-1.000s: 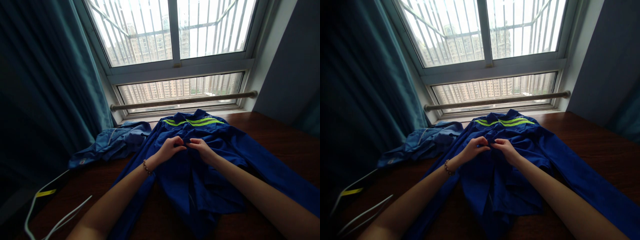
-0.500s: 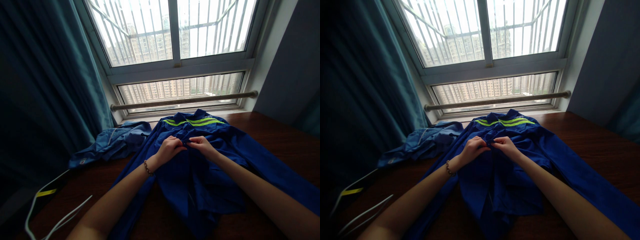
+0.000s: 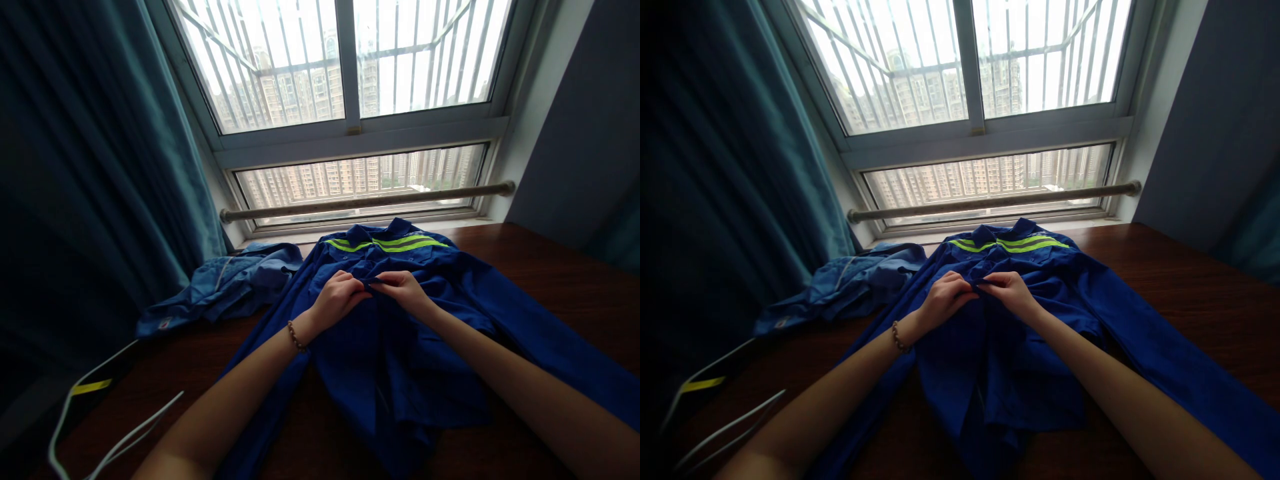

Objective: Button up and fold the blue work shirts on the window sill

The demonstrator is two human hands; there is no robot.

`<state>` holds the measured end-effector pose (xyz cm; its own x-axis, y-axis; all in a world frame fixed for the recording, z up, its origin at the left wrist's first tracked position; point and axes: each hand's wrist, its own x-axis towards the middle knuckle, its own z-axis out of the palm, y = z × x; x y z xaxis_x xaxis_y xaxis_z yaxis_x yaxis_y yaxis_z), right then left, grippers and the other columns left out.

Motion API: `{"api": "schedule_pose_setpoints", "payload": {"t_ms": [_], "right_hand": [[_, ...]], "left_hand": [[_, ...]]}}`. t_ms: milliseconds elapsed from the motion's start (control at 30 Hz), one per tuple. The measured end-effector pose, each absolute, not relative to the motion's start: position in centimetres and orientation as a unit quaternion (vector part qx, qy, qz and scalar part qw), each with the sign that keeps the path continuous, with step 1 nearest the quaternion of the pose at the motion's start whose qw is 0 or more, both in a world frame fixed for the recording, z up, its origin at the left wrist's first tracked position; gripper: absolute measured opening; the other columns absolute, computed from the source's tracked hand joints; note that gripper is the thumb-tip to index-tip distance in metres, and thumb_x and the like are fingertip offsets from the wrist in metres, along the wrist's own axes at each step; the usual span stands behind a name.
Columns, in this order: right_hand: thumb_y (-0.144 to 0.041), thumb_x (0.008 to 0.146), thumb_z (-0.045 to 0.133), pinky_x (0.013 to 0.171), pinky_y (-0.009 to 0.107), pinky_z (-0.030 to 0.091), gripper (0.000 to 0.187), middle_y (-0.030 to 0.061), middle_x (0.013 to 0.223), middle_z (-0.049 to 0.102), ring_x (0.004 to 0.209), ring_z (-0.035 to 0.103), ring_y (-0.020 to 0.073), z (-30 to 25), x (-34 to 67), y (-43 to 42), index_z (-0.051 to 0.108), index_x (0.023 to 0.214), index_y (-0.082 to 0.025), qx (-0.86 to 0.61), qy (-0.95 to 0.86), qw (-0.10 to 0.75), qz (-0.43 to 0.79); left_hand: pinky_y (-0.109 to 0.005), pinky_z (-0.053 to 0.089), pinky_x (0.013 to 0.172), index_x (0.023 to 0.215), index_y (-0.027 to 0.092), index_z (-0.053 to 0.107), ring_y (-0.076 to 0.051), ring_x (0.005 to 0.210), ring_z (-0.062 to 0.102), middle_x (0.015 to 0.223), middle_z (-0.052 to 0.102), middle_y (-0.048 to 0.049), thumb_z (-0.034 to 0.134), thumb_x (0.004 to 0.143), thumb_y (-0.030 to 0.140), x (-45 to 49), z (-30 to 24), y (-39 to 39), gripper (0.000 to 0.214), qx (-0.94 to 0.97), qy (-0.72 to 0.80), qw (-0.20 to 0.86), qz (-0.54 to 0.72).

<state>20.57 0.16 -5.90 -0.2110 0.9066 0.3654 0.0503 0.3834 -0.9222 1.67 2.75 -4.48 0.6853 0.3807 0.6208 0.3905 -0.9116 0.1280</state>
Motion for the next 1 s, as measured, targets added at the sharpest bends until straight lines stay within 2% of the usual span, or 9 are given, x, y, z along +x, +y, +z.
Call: {"api": "schedule_pose_setpoints", "payload": {"t_ms": [133, 233, 333, 400, 567, 733, 1000], "right_hand": [[-0.035, 0.07, 0.061, 0.06, 0.024, 0.042, 0.024, 0.0021, 0.075, 0.064, 0.068, 0.056, 0.015, -6.2, 20.6, 0.3, 0.066, 0.081, -0.015, -0.388, -0.631, 0.514, 0.433], [-0.029, 0.068, 0.061, 0.061, 0.025, 0.042, 0.019, 0.0023, 0.075, 0.064, 0.068, 0.056, 0.015, -6.3, 20.5, 0.4, 0.065, 0.08, -0.014, -0.404, -0.668, 0.502, 0.372], [-0.021, 0.065, 0.061, 0.058, 0.024, 0.04, 0.013, -0.0002, 0.065, 0.061, 0.062, 0.054, 0.013, -6.2, 20.2, 0.2, 0.064, 0.076, -0.015, -0.432, -0.701, 0.487, 0.29], [-0.02, 0.065, 0.06, 0.055, 0.023, 0.039, 0.01, -0.0009, 0.062, 0.059, 0.059, 0.052, 0.0124, -6.1, 20.1, 0.1, 0.063, 0.073, -0.016, -0.443, -0.701, 0.486, 0.277], [-0.029, 0.063, 0.065, 0.061, 0.025, 0.041, 0.016, 0.0013, 0.068, 0.063, 0.064, 0.056, 0.0147, -5.8, 20.1, 0.0, 0.065, 0.072, -0.015, -0.41, -0.649, 0.495, 0.407], [-0.036, 0.06, 0.07, 0.057, 0.024, 0.04, 0.028, 0.0021, 0.068, 0.062, 0.06, 0.055, 0.0128, -5.7, 20.6, 0.1, 0.065, 0.075, -0.013, -0.367, -0.56, 0.482, 0.565], [-0.039, 0.062, 0.071, 0.051, 0.022, 0.035, 0.029, 0.0007, 0.062, 0.058, 0.053, 0.049, 0.0084, -5.4, 21.1, 0.1, 0.064, 0.069, -0.012, -0.363, -0.546, 0.474, 0.588]], "left_hand": [[-0.028, 0.041, 0.069, 0.076, 0.015, 0.055, -0.013, 0.065, 0.05, 0.067, 0.057, -0.0021, 0.051, 0.082, 0.033, 1.7, -4.5, 2.9, 0.02, -0.908, -0.196, 0.003, -0.371], [-0.028, 0.041, 0.067, 0.076, 0.016, 0.055, -0.013, 0.065, 0.05, 0.067, 0.057, -0.0017, 0.052, 0.082, 0.033, 1.7, -4.6, 3.1, 0.018, -0.906, -0.185, 0.001, -0.38], [-0.028, 0.041, 0.067, 0.076, 0.016, 0.055, -0.013, 0.064, 0.05, 0.066, 0.056, -0.0013, 0.052, 0.082, 0.033, 1.7, -4.6, 3.1, 0.018, -0.91, -0.182, 0.001, -0.373], [-0.028, 0.041, 0.067, 0.075, 0.015, 0.054, -0.013, 0.064, 0.05, 0.066, 0.056, -0.0013, 0.052, 0.082, 0.033, 1.7, -4.6, 3.1, 0.019, -0.911, -0.181, 0.002, -0.37], [-0.027, 0.041, 0.067, 0.076, 0.015, 0.054, -0.013, 0.065, 0.051, 0.066, 0.056, -0.0016, 0.052, 0.082, 0.033, 1.6, -4.3, 2.9, 0.02, -0.91, -0.182, -0.004, -0.372], [-0.027, 0.041, 0.067, 0.074, 0.015, 0.054, -0.013, 0.064, 0.051, 0.067, 0.057, -0.0016, 0.052, 0.082, 0.034, 1.7, -4.2, 2.9, 0.021, -0.914, -0.176, -0.003, -0.366], [-0.028, 0.041, 0.069, 0.075, 0.015, 0.054, -0.013, 0.067, 0.051, 0.068, 0.057, -0.0019, 0.051, 0.082, 0.034, 1.7, -4.1, 2.9, 0.021, -0.911, -0.193, -0.013, -0.364]]}}
